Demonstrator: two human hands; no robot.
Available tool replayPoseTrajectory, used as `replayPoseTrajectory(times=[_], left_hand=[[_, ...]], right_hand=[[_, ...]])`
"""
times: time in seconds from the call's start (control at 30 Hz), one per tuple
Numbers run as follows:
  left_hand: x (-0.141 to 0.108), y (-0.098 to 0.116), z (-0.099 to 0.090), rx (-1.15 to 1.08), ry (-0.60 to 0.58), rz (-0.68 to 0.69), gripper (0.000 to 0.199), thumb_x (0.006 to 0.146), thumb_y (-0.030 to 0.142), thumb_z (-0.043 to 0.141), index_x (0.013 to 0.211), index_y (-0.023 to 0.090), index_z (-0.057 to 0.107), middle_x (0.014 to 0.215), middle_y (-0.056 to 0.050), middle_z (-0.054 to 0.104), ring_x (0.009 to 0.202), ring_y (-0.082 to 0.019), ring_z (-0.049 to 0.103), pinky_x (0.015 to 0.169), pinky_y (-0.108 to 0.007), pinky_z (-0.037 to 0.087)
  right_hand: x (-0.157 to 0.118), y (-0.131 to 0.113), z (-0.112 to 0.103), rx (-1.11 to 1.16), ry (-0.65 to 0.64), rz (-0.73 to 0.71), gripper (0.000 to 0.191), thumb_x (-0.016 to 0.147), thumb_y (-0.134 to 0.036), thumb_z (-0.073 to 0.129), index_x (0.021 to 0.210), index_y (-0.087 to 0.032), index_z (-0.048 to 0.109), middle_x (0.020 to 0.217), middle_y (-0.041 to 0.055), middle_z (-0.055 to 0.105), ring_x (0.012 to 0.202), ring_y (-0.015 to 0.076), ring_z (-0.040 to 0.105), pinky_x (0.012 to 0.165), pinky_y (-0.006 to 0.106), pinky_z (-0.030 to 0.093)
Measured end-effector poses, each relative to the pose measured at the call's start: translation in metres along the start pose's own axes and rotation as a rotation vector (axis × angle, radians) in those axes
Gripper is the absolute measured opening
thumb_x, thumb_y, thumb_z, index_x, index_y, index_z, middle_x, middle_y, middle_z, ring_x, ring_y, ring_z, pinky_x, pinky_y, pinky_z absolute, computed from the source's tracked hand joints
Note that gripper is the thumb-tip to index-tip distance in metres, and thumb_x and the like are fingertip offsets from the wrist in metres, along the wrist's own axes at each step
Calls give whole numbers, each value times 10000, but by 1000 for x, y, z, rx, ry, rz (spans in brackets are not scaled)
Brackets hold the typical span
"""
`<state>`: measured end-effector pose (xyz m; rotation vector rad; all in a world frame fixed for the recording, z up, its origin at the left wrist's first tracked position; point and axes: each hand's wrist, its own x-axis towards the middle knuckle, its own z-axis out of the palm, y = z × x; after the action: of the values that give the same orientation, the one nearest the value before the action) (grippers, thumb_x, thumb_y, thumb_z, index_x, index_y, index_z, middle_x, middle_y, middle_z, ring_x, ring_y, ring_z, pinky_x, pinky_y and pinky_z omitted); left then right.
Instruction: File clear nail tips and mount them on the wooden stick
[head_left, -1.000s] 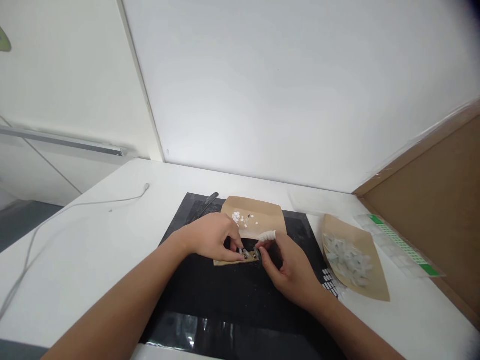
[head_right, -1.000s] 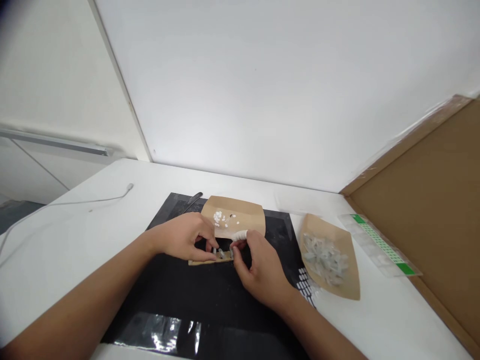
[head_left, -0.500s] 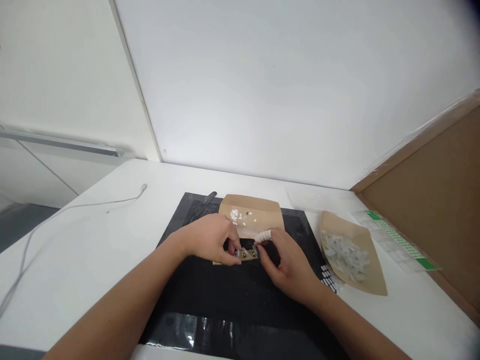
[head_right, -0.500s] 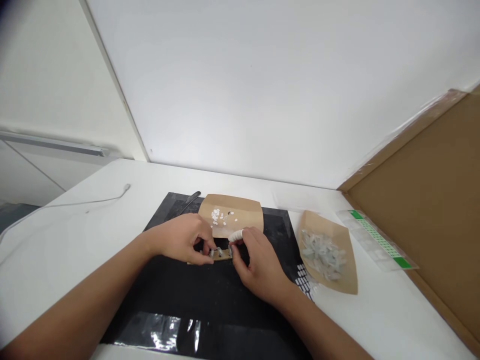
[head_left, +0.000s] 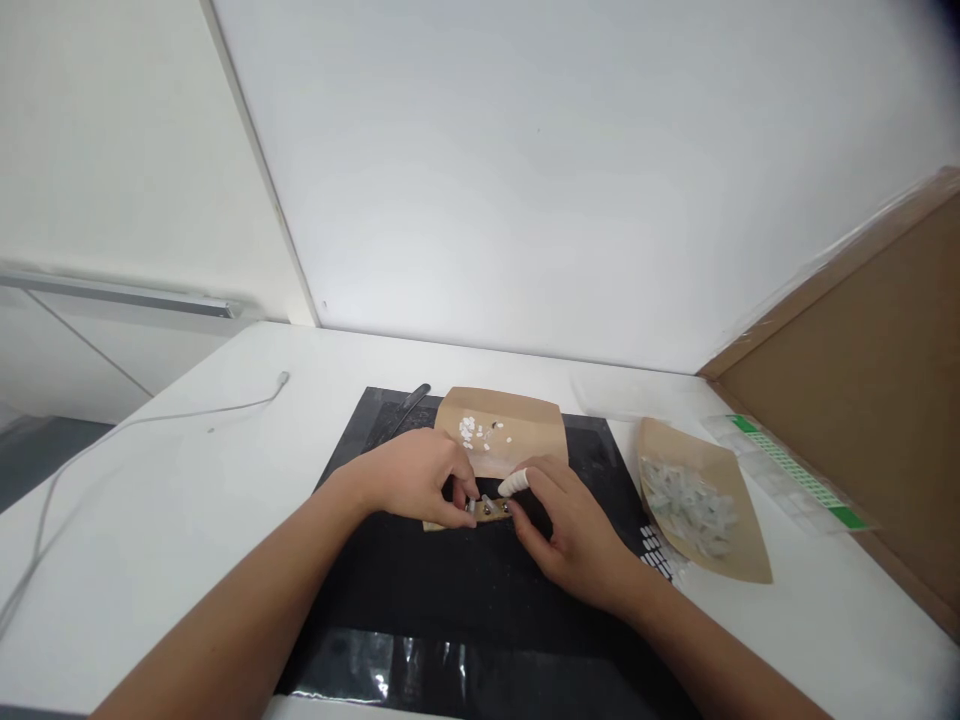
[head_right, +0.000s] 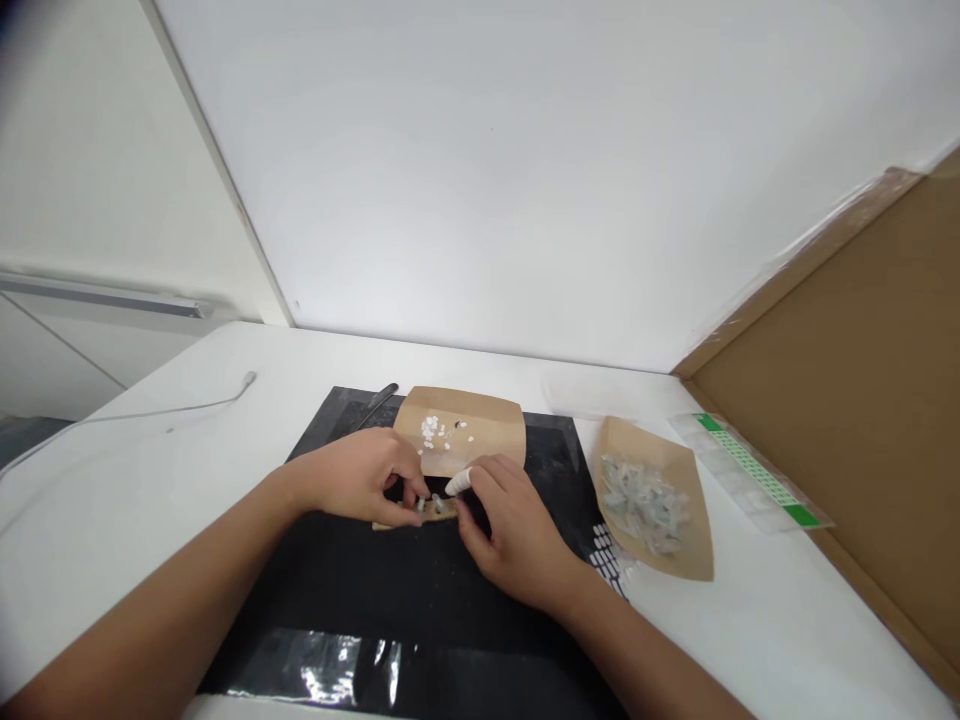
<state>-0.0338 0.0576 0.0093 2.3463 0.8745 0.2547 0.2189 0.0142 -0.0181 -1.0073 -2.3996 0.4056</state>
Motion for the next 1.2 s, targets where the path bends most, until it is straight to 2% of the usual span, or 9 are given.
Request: replayPoseTrajectory(times=[0.2, 0.4, 0.73, 0.97, 1.2], left_hand=[[0, -1, -1, -10, -16, 0, 164, 774, 322, 832, 902, 219, 832, 784, -4, 814, 723, -171, 730, 668, -261, 461], [-1, 2, -3, -5, -18, -20, 191, 788, 339, 819, 931, 213, 835, 779, -10, 808, 659, -158, 693, 618, -251, 445], [-1, 8, -5, 4, -37, -13, 146, 775, 304, 818, 891, 217, 832, 792, 5, 806, 686, -149, 701, 631, -234, 440], [-2, 13, -6, 10, -59, -56, 128, 747, 266, 803, 871, 234, 814, 796, 32, 794, 648, -130, 672, 592, -221, 422], [-1, 14, -4, 46, -55, -72, 238, 724, 303, 831, 952, 247, 795, 840, 38, 803, 711, -153, 704, 637, -239, 430]], right_hand=[[-1, 1, 0, -6, -15, -47, 157, 948, -130, 562, 1074, -221, 541, 1079, 101, 627, 1032, 268, 574, 932, 449, 499], [0, 1, -1, -27, -20, -57, 163, 945, -142, 571, 1091, -211, 557, 1137, 121, 634, 1104, 283, 580, 987, 467, 497], [-2, 2, 0, -86, -81, -83, 232, 943, -192, 632, 1161, -201, 555, 1239, 100, 640, 1172, 272, 562, 1016, 438, 444], [-1, -4, 7, -309, -124, -80, 153, 982, -318, 643, 980, -189, 562, 1006, 74, 660, 976, 262, 561, 838, 402, 403], [0, -5, 8, -287, -132, -38, 183, 964, -323, 682, 961, -192, 555, 976, 56, 637, 940, 242, 542, 818, 365, 374]])
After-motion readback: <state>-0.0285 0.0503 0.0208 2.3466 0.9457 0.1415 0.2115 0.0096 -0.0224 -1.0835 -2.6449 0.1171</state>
